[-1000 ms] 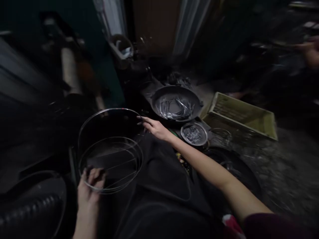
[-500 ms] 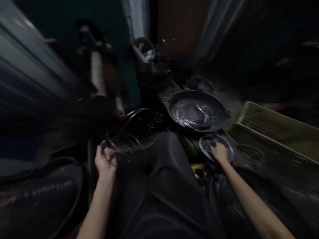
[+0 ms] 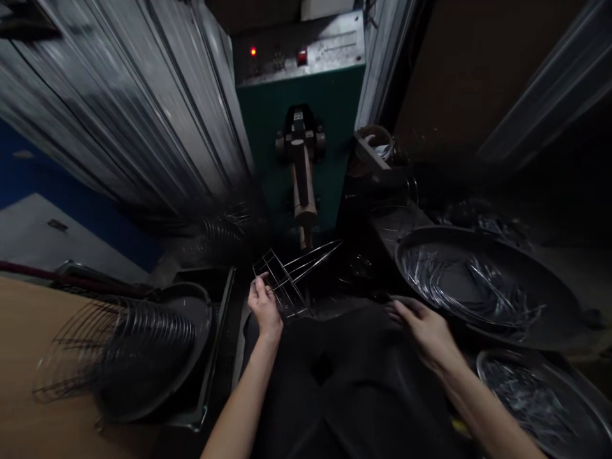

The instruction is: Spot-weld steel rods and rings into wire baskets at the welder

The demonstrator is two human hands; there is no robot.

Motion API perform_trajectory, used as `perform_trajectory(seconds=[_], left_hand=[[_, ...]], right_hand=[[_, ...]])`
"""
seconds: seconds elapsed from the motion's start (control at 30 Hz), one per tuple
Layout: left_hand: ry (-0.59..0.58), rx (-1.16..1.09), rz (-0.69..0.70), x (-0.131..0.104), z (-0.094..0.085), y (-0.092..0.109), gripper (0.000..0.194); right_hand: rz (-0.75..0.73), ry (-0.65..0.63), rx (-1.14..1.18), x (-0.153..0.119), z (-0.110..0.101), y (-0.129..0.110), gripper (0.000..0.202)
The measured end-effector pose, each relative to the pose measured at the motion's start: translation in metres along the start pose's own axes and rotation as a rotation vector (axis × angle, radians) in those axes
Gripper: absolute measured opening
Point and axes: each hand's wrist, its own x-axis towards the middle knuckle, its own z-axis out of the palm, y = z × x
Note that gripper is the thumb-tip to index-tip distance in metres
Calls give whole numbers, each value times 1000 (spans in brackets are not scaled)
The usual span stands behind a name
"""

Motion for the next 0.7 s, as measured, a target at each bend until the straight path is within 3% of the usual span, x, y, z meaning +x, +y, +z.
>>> perform_trajectory(seconds=[0.1,0.23,0.43,0.7], left_hand=[[-11,0,7,1,-4,1,40],[-2,42,-2,2,-12,-1,41],[-26,208,29,9,-27,-9,44],[-7,201,13,15,-30,-14,45]], right_hand=[[-26,-137,104,9,70,-18,36],[-3,-210,286,13,118,-33,34],[165,-234,502,5,137,-38,37],[249,-185,532,-2,146,-42,37]])
